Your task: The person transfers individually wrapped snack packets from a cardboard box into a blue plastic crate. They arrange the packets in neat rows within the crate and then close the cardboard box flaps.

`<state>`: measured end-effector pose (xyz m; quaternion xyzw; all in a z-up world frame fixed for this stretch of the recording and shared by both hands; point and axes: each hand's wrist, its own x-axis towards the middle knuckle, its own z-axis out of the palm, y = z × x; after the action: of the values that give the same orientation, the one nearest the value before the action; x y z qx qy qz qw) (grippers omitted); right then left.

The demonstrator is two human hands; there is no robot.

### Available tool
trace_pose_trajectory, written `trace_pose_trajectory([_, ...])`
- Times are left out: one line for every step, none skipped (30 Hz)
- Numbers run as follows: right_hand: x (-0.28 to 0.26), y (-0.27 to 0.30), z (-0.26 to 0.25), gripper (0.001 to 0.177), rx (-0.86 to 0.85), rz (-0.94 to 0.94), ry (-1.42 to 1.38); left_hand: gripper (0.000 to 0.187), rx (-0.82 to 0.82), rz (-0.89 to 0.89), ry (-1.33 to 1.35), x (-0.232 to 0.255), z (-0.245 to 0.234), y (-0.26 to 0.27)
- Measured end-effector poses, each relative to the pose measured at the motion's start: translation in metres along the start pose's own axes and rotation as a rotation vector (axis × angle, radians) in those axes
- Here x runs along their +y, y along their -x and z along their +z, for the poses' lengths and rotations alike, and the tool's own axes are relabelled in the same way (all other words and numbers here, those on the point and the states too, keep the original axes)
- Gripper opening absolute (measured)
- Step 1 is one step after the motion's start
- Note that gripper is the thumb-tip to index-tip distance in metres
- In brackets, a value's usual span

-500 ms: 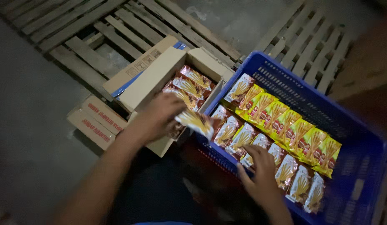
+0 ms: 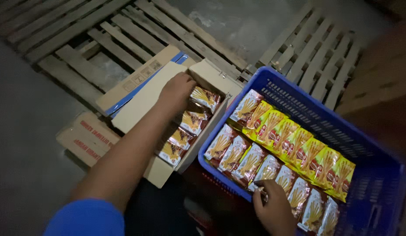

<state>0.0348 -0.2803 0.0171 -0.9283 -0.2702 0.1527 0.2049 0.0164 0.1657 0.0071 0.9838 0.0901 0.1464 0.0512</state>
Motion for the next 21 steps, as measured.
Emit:
trace_pose_trajectory([0.004,0.000,0.002,0.024,0.024,-0.023,-0.002,0.026,0.081,-0.007,-0.016,0.001,0.011,-0.003])
trace_pose_trajectory([0.007,-0.001,0.004,0.024,0.045,-0.051,-0.007,0.029,0.163,-0.019,-0.037,0.001,0.020,-0.005])
trace_pose_trajectory([0.021,-0.004,0.010,0.024,0.046,-0.054,-0.008,0.029,0.164,-0.020,-0.039,0.002,0.033,-0.006])
trace_pose_trajectory([0.035,-0.009,0.018,0.024,0.045,-0.111,0.013,0.048,0.076,-0.109,-0.037,0.001,0.046,-0.009])
trace_pose_trajectory([0.048,-0.013,0.026,0.024,0.045,-0.169,0.034,0.071,-0.011,-0.198,-0.036,0.000,0.058,-0.012])
trace_pose_trajectory([0.038,-0.010,0.022,0.024,0.046,-0.166,0.032,0.071,-0.012,-0.195,-0.036,0.005,0.059,-0.009])
trace_pose_trajectory([0.028,-0.007,0.018,0.023,0.057,-0.116,0.038,0.064,0.005,-0.256,0.025,0.011,0.060,-0.006])
trace_pose_trajectory([0.018,-0.005,0.013,0.022,0.069,-0.065,0.044,0.059,0.022,-0.317,0.086,0.016,0.061,-0.005])
trace_pose_trajectory([0.021,-0.004,0.015,0.022,0.071,-0.061,0.043,0.059,0.021,-0.312,0.086,0.025,0.056,-0.005])
trace_pose_trajectory([0.024,-0.004,0.018,0.023,0.087,-0.054,0.050,0.063,0.019,-0.395,0.192,0.032,0.049,-0.006])
trace_pose_trajectory([0.027,-0.004,0.020,0.023,0.104,-0.046,0.057,0.068,0.017,-0.477,0.298,0.039,0.043,-0.005])
trace_pose_trajectory([0.029,-0.003,0.023,0.023,0.102,-0.045,0.056,0.068,0.015,-0.478,0.298,0.046,0.037,-0.007])
trace_pose_trajectory([0.031,-0.003,0.026,0.023,0.122,-0.039,0.058,0.080,-0.015,-0.574,0.380,0.053,0.031,-0.008])
trace_pose_trajectory([0.033,-0.003,0.028,0.023,0.142,-0.033,0.059,0.096,-0.045,-0.671,0.463,0.059,0.026,-0.009])
trace_pose_trajectory([0.025,0.000,0.027,0.023,0.139,-0.033,0.059,0.096,-0.047,-0.674,0.462,0.063,0.023,-0.009])
trace_pose_trajectory([0.017,0.002,0.025,0.023,0.168,0.028,0.075,0.111,-0.179,-0.728,0.462,0.066,0.019,-0.011])
trace_pose_trajectory([0.009,0.005,0.023,0.024,0.198,0.089,0.090,0.126,-0.311,-0.781,0.460,0.069,0.015,-0.012])
trace_pose_trajectory([0.019,0.005,0.027,0.024,0.192,0.089,0.092,0.126,-0.315,-0.786,0.462,0.069,0.025,-0.010])
trace_pose_trajectory([0.029,0.006,0.031,0.025,0.168,0.048,0.111,0.126,-0.265,-0.781,0.423,0.069,0.035,-0.008])
trace_pose_trajectory([0.038,0.002,0.036,0.026,0.155,0.004,0.126,0.126,-0.206,-0.769,0.381,0.067,0.043,-0.011])
trace_pose_trajectory([0.029,-0.002,0.030,0.026,0.158,0.001,0.124,0.126,-0.202,-0.768,0.379,0.065,0.049,-0.012])
